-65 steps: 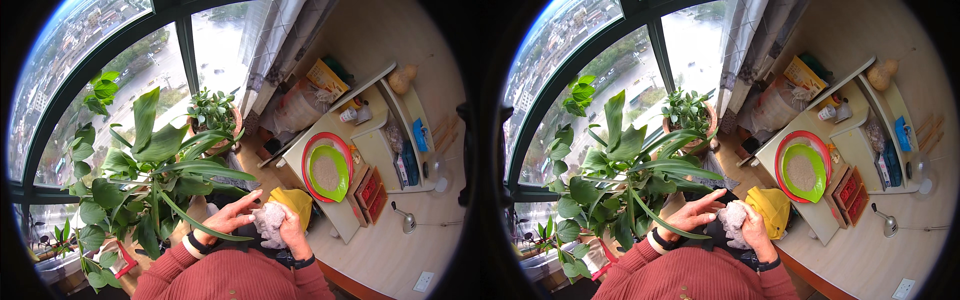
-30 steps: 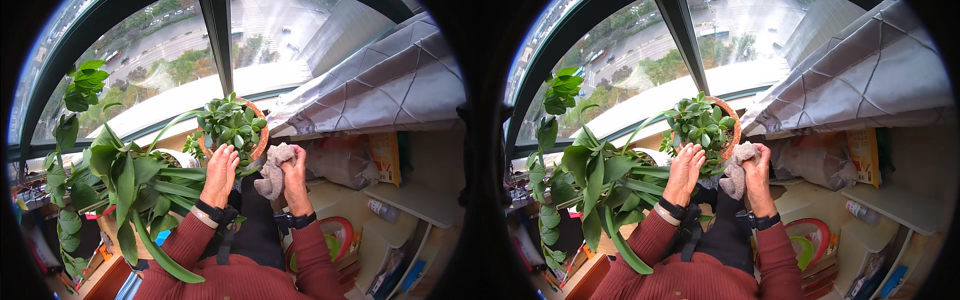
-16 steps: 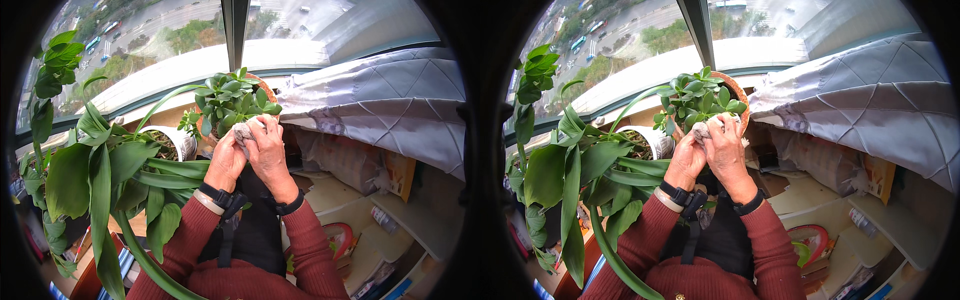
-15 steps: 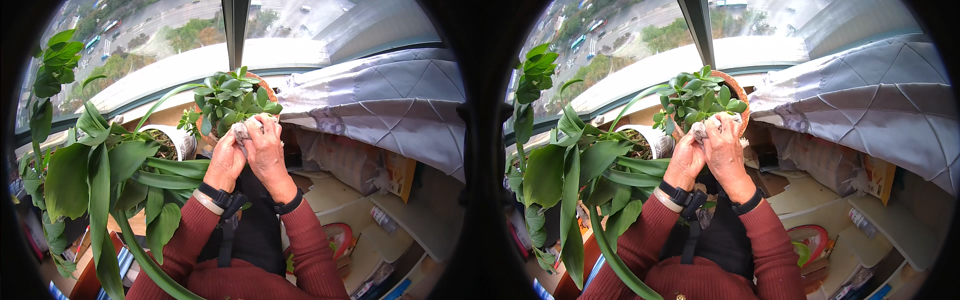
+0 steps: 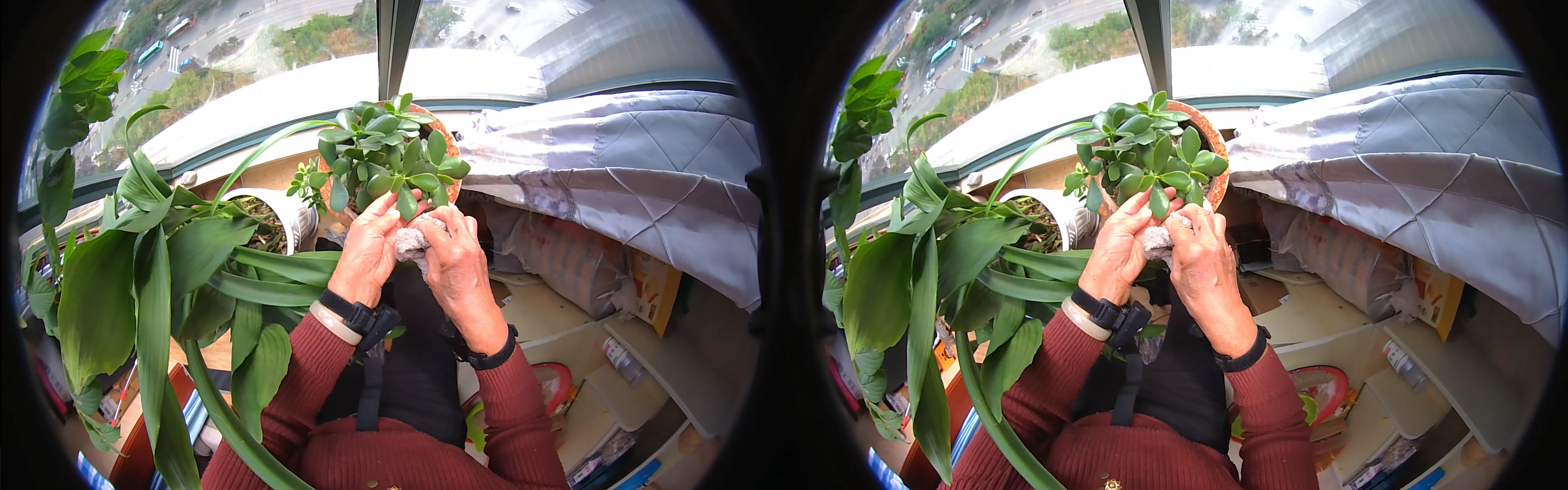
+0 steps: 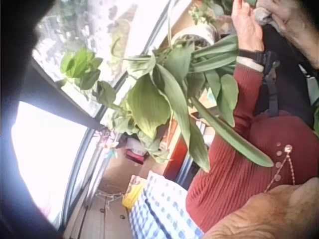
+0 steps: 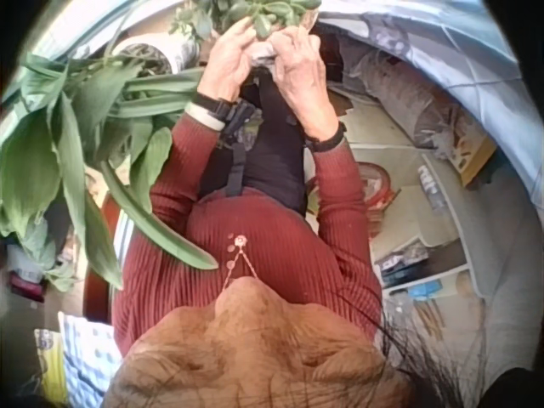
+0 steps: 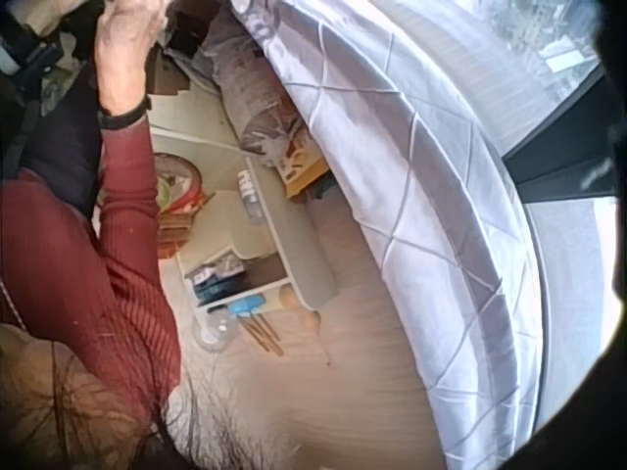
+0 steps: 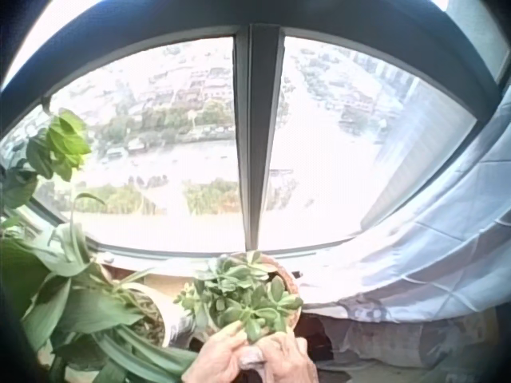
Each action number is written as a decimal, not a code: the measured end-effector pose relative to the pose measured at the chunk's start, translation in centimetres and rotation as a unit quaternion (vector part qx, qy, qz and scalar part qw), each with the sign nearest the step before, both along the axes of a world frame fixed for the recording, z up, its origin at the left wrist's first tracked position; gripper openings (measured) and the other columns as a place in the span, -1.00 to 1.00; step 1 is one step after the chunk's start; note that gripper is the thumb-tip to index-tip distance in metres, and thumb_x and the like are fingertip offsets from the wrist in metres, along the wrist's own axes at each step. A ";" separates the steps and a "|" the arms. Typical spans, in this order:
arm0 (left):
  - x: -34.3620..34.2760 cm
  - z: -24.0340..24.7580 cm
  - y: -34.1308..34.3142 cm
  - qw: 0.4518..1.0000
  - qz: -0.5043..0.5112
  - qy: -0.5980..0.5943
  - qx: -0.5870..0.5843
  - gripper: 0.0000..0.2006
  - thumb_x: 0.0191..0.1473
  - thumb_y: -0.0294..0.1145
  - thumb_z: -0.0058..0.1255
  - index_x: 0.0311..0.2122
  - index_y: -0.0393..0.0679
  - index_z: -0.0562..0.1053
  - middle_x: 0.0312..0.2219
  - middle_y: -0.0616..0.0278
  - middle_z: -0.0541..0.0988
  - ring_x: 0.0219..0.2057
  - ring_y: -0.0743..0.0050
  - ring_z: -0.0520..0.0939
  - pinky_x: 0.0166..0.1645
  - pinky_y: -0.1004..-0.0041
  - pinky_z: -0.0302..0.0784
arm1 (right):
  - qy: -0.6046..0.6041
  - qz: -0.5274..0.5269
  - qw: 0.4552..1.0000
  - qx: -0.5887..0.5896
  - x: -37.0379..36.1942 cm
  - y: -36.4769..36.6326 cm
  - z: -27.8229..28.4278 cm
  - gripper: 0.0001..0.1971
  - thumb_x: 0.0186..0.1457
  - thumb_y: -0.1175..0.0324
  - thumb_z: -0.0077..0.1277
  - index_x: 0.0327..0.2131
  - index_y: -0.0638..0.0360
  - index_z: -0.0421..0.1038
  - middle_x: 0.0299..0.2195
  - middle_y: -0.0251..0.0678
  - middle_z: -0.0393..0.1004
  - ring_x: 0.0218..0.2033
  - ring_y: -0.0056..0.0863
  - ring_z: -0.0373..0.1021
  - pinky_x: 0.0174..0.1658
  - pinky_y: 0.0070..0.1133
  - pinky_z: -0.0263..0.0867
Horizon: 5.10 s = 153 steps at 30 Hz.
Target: The person walks to a balcony and wipes the leaves of several potted plants with a cloth. They handle a large leafy plant and a smaller succulent, wiping each leaf individually.
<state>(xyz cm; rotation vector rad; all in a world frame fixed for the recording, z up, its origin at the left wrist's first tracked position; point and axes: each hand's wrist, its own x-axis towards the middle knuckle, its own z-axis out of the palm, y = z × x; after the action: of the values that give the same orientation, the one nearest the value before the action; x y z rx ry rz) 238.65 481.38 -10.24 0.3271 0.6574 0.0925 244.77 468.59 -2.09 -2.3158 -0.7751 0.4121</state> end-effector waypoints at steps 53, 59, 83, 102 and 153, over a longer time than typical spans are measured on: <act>-1.8 0.9 3.1 0.996 0.050 0.068 0.008 -0.47 0.41 0.07 -0.18 0.08 -0.26 0.49 -0.09 0.19 0.60 -0.10 0.38 0.62 0.03 0.40 0.57 | 0.108 0.112 0.967 0.200 0.3 4.9 -2.7 -0.67 0.03 0.73 -0.10 -0.10 0.27 0.38 0.07 0.03 0.47 0.09 0.04 0.42 0.12 -0.23 0.39; -1.2 1.6 2.9 0.997 0.037 0.061 0.018 -0.40 0.40 0.09 -0.18 0.20 -0.30 0.39 0.02 0.15 0.55 0.01 0.36 0.58 0.13 0.38 0.52 | 0.076 0.027 0.981 0.179 -0.4 5.2 -2.4 -0.67 0.00 0.78 -0.14 -0.16 0.30 0.41 0.05 -0.06 0.49 0.08 0.03 0.43 0.11 -0.27 0.39; -7.5 -1.0 1.9 0.960 -0.036 0.247 0.123 -0.46 0.26 -0.31 0.16 0.27 -0.26 0.32 0.01 0.14 0.59 0.02 0.35 0.58 0.11 0.31 0.48 | 0.294 -0.184 0.909 0.230 -1.6 -4.6 0.6 -0.75 0.22 0.67 -0.13 -0.12 0.19 0.48 -0.04 -0.35 0.50 0.02 -0.56 0.40 0.16 -0.55 0.29; -8.1 -1.2 -1.4 0.991 0.021 0.119 -0.061 -0.65 0.32 -0.49 -0.01 0.16 -0.34 0.37 0.00 0.06 0.56 -0.02 0.32 0.64 0.08 0.37 0.62 | 0.083 -0.067 0.994 0.035 -8.9 0.4 -4.9 -0.48 -0.05 0.65 -0.02 0.07 0.25 0.46 0.17 0.05 0.28 0.14 0.08 0.28 0.21 -0.22 0.25; 1.0 1.8 -0.3 0.994 -0.091 0.041 0.048 -0.61 0.22 -0.41 0.13 0.14 -0.19 0.45 0.04 0.23 0.57 0.04 0.44 0.56 0.07 0.39 0.47 | 0.097 -0.177 0.973 0.114 0.1 -1.1 -6.3 -0.56 -0.06 0.61 0.12 -0.02 0.23 0.41 0.02 -0.05 0.42 0.03 -0.12 0.45 0.11 -0.37 0.37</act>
<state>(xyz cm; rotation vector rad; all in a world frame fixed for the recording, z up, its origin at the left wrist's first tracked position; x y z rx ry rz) 239.61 481.05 -8.47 0.4842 0.7036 -0.0631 244.89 467.52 -8.41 -2.1030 -0.2866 0.3598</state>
